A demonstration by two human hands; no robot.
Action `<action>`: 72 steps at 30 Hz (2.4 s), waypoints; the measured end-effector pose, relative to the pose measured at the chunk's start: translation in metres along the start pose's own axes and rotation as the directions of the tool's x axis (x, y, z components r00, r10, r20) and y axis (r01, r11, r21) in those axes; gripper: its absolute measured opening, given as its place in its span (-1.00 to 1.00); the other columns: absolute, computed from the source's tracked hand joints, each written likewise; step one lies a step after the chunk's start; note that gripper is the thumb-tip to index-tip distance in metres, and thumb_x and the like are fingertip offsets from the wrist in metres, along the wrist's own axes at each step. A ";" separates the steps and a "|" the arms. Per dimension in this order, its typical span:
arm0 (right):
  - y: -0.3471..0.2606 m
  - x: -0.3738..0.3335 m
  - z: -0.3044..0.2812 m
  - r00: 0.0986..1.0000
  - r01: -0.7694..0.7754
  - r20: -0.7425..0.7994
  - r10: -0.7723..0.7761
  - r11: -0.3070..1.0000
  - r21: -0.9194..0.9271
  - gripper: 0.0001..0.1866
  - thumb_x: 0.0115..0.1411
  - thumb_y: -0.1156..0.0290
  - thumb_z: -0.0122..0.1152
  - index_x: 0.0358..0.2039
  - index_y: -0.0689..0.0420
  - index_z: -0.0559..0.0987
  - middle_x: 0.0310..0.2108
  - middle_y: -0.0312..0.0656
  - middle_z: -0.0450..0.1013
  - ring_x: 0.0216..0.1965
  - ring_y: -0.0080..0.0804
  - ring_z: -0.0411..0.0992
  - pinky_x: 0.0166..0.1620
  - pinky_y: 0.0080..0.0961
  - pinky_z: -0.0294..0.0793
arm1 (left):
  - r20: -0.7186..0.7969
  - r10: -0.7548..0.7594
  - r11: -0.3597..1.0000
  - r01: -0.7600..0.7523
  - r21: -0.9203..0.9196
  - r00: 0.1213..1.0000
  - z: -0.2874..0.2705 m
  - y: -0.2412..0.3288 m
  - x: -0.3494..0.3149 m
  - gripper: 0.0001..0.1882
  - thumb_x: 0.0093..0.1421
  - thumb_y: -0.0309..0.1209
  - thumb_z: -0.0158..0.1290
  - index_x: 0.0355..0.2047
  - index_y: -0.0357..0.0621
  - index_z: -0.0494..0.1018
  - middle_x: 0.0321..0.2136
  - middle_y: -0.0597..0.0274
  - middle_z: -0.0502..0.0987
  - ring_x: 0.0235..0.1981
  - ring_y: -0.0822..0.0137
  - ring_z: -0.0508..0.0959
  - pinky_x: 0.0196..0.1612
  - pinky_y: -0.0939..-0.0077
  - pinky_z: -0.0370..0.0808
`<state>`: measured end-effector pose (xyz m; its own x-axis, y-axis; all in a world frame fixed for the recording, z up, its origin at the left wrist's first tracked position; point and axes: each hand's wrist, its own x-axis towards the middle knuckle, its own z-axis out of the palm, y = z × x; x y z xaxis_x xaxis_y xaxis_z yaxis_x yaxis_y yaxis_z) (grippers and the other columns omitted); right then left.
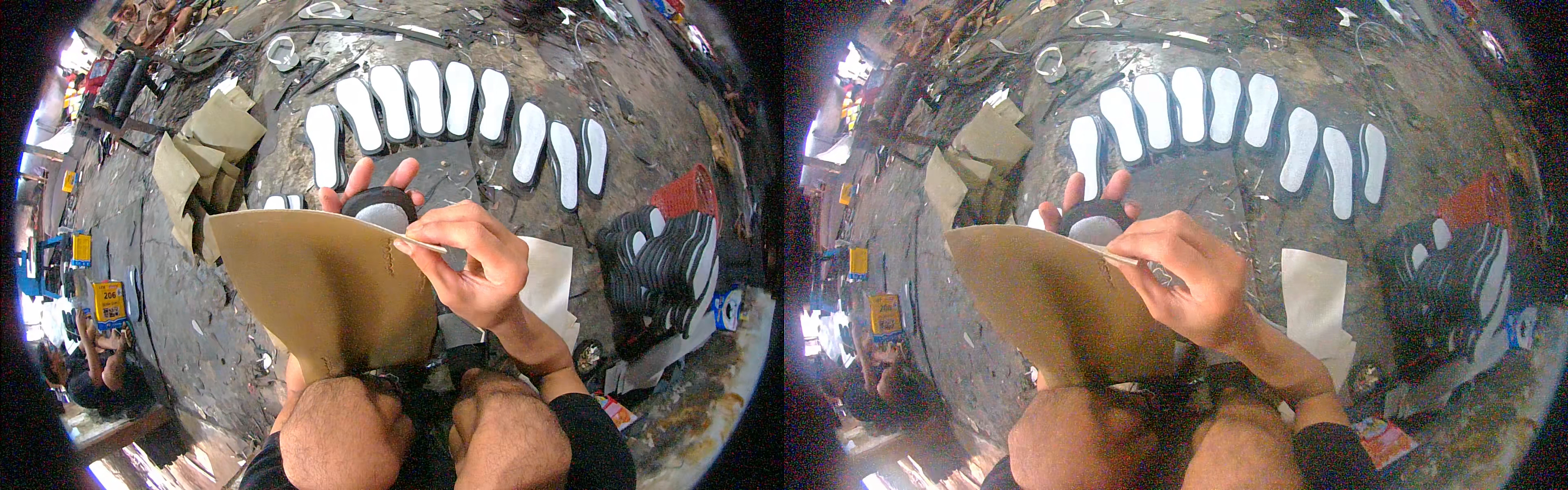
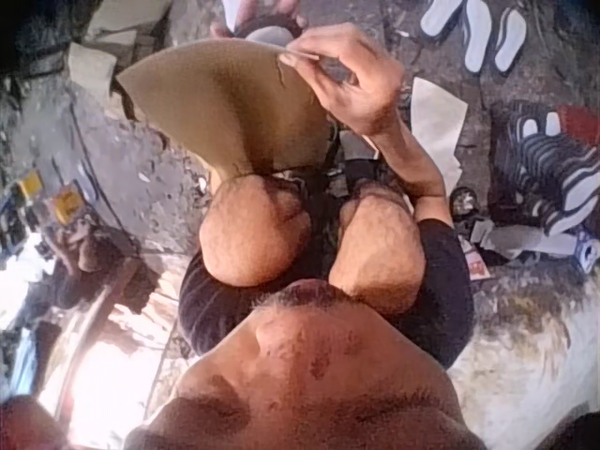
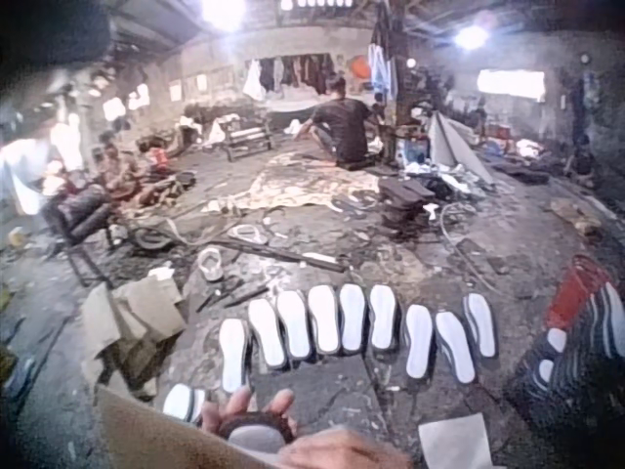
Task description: The person sits on the floor and repeatedly picks up a shoe insole, peels off a protective liner, and places it on a stack. The person handles multiple insoles one at a time, peeling and stacking them in a repetitive sequence.
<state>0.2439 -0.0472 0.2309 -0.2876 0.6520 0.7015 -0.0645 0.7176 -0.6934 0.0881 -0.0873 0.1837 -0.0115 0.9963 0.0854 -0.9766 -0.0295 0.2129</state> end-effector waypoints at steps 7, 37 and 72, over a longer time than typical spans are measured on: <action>0.000 -0.002 -0.003 0.988 -0.155 0.020 0.156 0.987 -0.031 -0.68 -0.01 0.68 0.50 -0.22 0.28 0.61 -0.27 -0.05 0.58 -0.24 -0.38 0.58 -0.21 -0.51 0.58 | -0.023 0.034 0.998 -0.032 0.052 0.999 0.003 -0.009 0.000 -0.36 0.39 0.12 -0.10 0.37 0.17 0.22 0.32 -0.28 0.20 0.18 -0.09 0.44 0.14 -0.07 0.53; -0.003 -0.015 -0.007 0.697 -0.688 0.294 0.654 0.725 0.016 -0.74 0.15 0.48 0.43 -0.16 0.32 0.70 -0.28 -0.06 0.67 -0.30 -0.57 0.59 -0.23 -0.59 0.60 | -0.094 0.047 0.071 0.090 0.993 0.995 0.016 0.073 -0.044 -0.62 0.04 -0.39 0.45 -0.16 -0.29 0.63 -0.38 0.29 0.67 -0.32 0.51 0.59 -0.23 0.56 0.53; 0.032 0.002 -0.060 0.571 -0.803 0.435 0.696 0.584 0.119 -0.66 0.27 0.40 0.32 0.03 0.25 0.63 -0.21 -0.17 0.64 -0.28 -0.59 0.56 -0.16 -0.62 0.54 | -0.425 0.235 0.741 0.122 0.661 0.874 -0.013 0.096 -0.122 -0.69 0.36 -0.27 0.11 -0.01 -0.20 0.56 -0.16 0.29 0.66 -0.18 0.45 0.62 -0.07 0.46 0.56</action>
<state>0.2986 -0.0078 0.2202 -0.6248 0.7655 -0.1539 0.0795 -0.1337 -0.9878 -0.0065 -0.2109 0.1812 -0.3305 0.8986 -0.2886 -0.5830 0.0460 0.8111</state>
